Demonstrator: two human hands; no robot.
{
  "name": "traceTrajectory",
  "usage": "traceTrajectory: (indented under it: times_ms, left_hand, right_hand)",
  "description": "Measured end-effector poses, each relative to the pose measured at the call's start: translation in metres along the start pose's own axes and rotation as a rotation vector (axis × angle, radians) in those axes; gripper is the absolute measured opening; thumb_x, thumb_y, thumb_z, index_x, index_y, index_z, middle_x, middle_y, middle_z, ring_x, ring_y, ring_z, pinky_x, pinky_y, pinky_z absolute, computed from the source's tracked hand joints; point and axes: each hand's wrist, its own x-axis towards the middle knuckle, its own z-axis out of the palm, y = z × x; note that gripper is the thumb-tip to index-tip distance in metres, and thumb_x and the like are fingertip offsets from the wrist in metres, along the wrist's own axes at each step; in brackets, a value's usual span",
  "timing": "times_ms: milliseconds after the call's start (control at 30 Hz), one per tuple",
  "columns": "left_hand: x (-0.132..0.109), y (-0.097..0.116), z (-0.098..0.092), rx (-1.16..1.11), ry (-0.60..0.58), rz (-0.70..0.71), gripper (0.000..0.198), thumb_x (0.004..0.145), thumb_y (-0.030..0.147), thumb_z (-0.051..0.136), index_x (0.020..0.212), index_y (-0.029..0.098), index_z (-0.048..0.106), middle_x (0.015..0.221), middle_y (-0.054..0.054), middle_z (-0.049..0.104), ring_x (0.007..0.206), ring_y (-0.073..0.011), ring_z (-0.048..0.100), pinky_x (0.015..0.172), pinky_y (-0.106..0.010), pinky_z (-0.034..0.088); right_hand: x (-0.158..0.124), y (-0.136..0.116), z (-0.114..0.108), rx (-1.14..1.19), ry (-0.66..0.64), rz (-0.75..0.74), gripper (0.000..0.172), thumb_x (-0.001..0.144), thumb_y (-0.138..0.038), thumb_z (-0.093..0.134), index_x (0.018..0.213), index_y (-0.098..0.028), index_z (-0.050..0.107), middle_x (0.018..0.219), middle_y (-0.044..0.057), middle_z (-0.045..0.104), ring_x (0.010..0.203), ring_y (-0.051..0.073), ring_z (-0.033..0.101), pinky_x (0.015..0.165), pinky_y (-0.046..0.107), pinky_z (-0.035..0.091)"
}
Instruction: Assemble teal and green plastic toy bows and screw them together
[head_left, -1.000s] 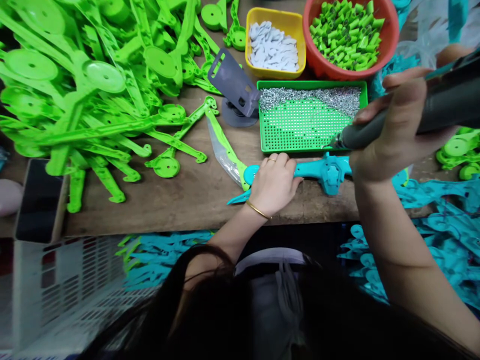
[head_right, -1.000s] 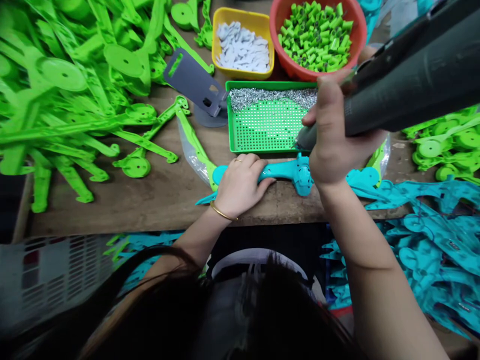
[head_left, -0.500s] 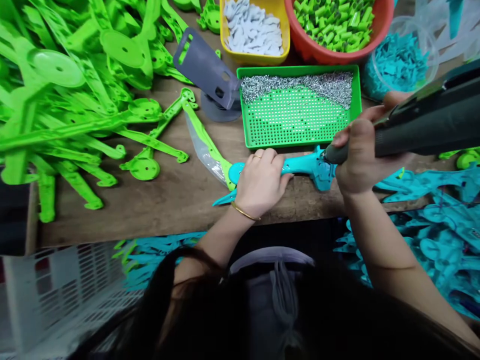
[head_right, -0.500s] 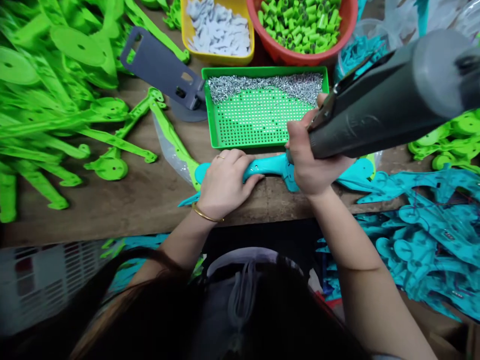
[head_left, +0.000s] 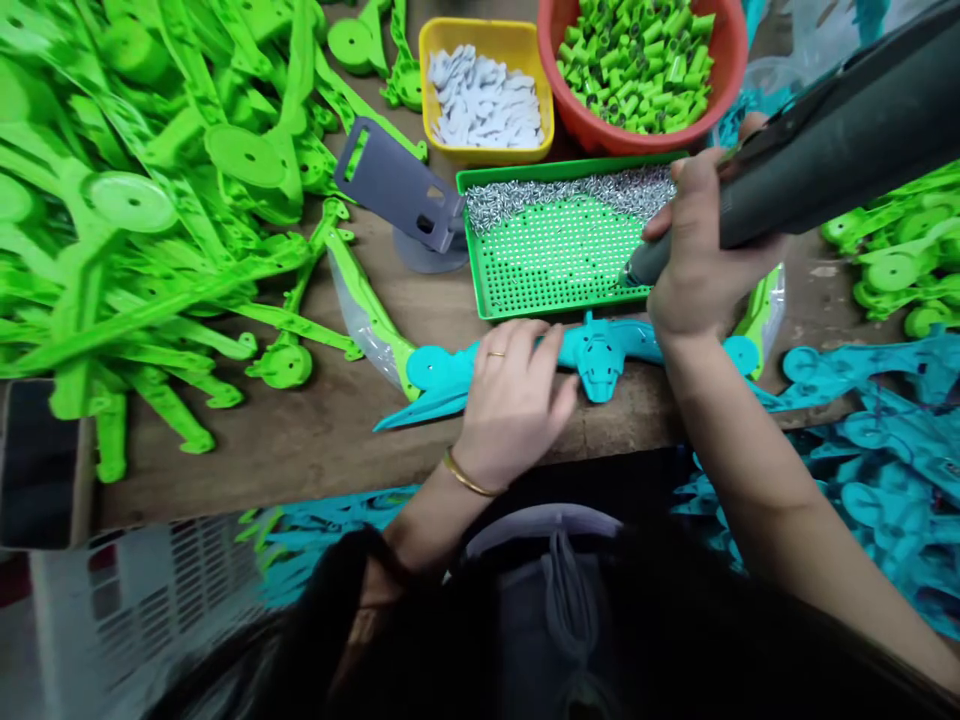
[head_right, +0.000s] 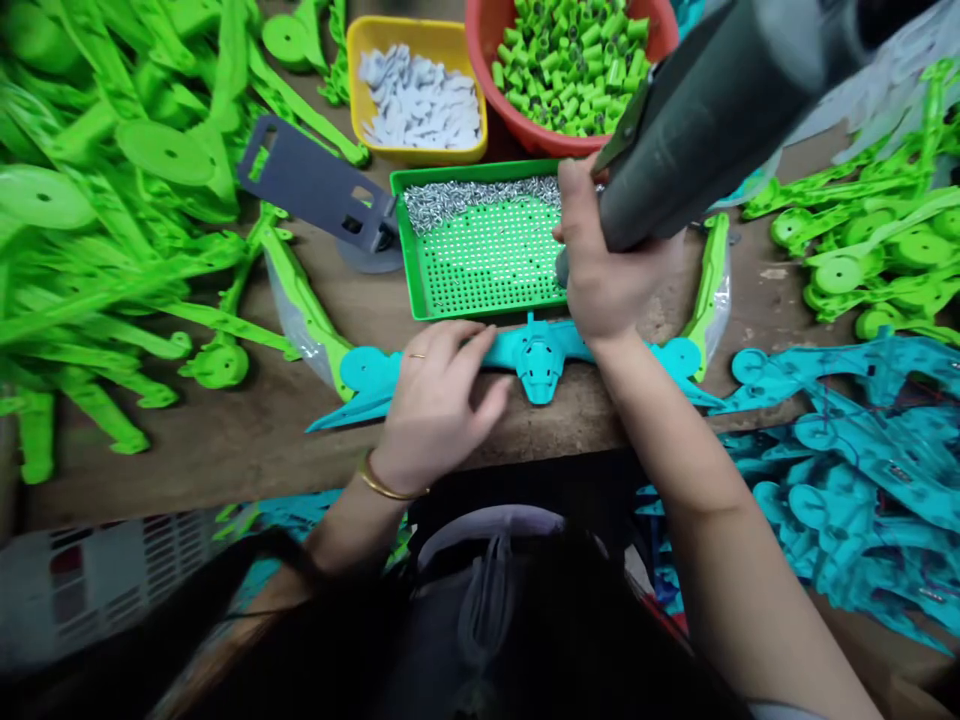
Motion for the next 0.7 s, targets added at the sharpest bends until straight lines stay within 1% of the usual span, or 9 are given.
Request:
traceTrajectory:
  times_ms: [67,133,267,333,433,500,567,633,700]
  left_hand:
    - [0.003,0.013,0.009,-0.02,-0.001,0.074,0.064,0.087,0.049,0.058,0.132,0.004,0.05,0.132,-0.021,0.054,0.126,-0.0345,0.046,0.111,-0.05,0.034]
    - [0.007,0.02,0.019,0.003,-0.015,0.097,0.079,0.079,0.055,0.067,0.134,0.002,0.047,0.134,-0.023,0.053,0.126,-0.0365,0.046,0.112,-0.051,0.032]
    - [0.012,0.017,0.032,-0.004,-0.011,0.098,0.081,0.075,0.056,0.072,0.133,0.004,0.049,0.129,-0.022,0.057,0.119,-0.0348,0.052,0.106,-0.048,0.037]
    - [0.012,0.012,0.035,-0.032,0.0,0.114,0.081,0.075,0.06,0.069,0.132,0.005,0.05,0.129,-0.021,0.057,0.118,-0.0341,0.053,0.103,-0.047,0.039]
    - [0.011,0.007,0.036,-0.053,0.02,0.125,0.084,0.074,0.064,0.067,0.133,0.006,0.049,0.128,-0.021,0.057,0.117,-0.0333,0.053,0.102,-0.046,0.038]
    - [0.011,0.005,0.037,-0.055,0.031,0.136,0.087,0.072,0.066,0.068,0.132,0.005,0.049,0.127,-0.021,0.058,0.117,-0.033,0.053,0.102,-0.045,0.038]
    - [0.01,0.005,0.036,-0.051,0.023,0.146,0.091,0.07,0.066,0.07,0.134,0.005,0.048,0.128,-0.022,0.057,0.118,-0.0334,0.052,0.103,-0.046,0.037]
    - [0.01,0.005,0.036,-0.044,0.0,0.156,0.093,0.068,0.061,0.075,0.136,0.006,0.045,0.13,-0.022,0.056,0.12,-0.0341,0.05,0.104,-0.047,0.037]
    - [0.009,0.006,0.035,-0.038,-0.019,0.157,0.093,0.067,0.054,0.079,0.138,0.007,0.043,0.132,-0.022,0.054,0.122,-0.0343,0.049,0.105,-0.048,0.036]
  right_hand:
    - [-0.004,0.005,-0.003,-0.042,-0.046,-0.002,0.046,0.078,-0.07,0.057,0.084,-0.025,0.054,0.076,-0.002,0.06,0.05,0.009,0.052,0.051,0.029,0.048]
    - [-0.008,0.007,-0.008,-0.107,-0.122,-0.008,0.044,0.082,-0.069,0.053,0.085,-0.025,0.055,0.072,-0.001,0.06,0.052,0.011,0.054,0.055,0.031,0.05]
    - [-0.013,0.009,-0.017,-0.204,-0.247,0.005,0.04,0.092,-0.061,0.045,0.103,-0.025,0.059,0.077,0.001,0.062,0.067,0.015,0.063,0.067,0.033,0.053]
    - [-0.014,0.011,-0.018,-0.171,-0.246,0.01,0.039,0.091,-0.061,0.046,0.104,-0.027,0.06,0.078,0.001,0.062,0.068,0.016,0.064,0.067,0.034,0.054]
    - [-0.013,0.012,-0.015,-0.048,-0.201,-0.001,0.034,0.085,-0.059,0.057,0.088,-0.026,0.061,0.077,-0.002,0.061,0.056,0.012,0.06,0.06,0.033,0.055]
    - [-0.01,0.01,-0.013,0.025,-0.171,-0.006,0.034,0.08,-0.057,0.065,0.086,-0.024,0.06,0.079,-0.002,0.06,0.05,0.009,0.055,0.054,0.031,0.053]
    - [-0.005,0.002,-0.013,0.076,-0.137,0.008,0.039,0.078,-0.057,0.068,0.097,-0.025,0.059,0.084,-0.001,0.06,0.049,0.008,0.054,0.051,0.03,0.05]
    - [-0.001,-0.013,-0.019,0.124,-0.125,0.015,0.042,0.081,-0.056,0.064,0.113,-0.029,0.055,0.089,-0.002,0.058,0.051,0.008,0.055,0.051,0.029,0.049]
    - [-0.002,-0.033,-0.03,0.187,-0.124,-0.007,0.034,0.088,-0.051,0.057,0.118,-0.037,0.054,0.093,-0.004,0.057,0.053,0.007,0.055,0.05,0.027,0.048]
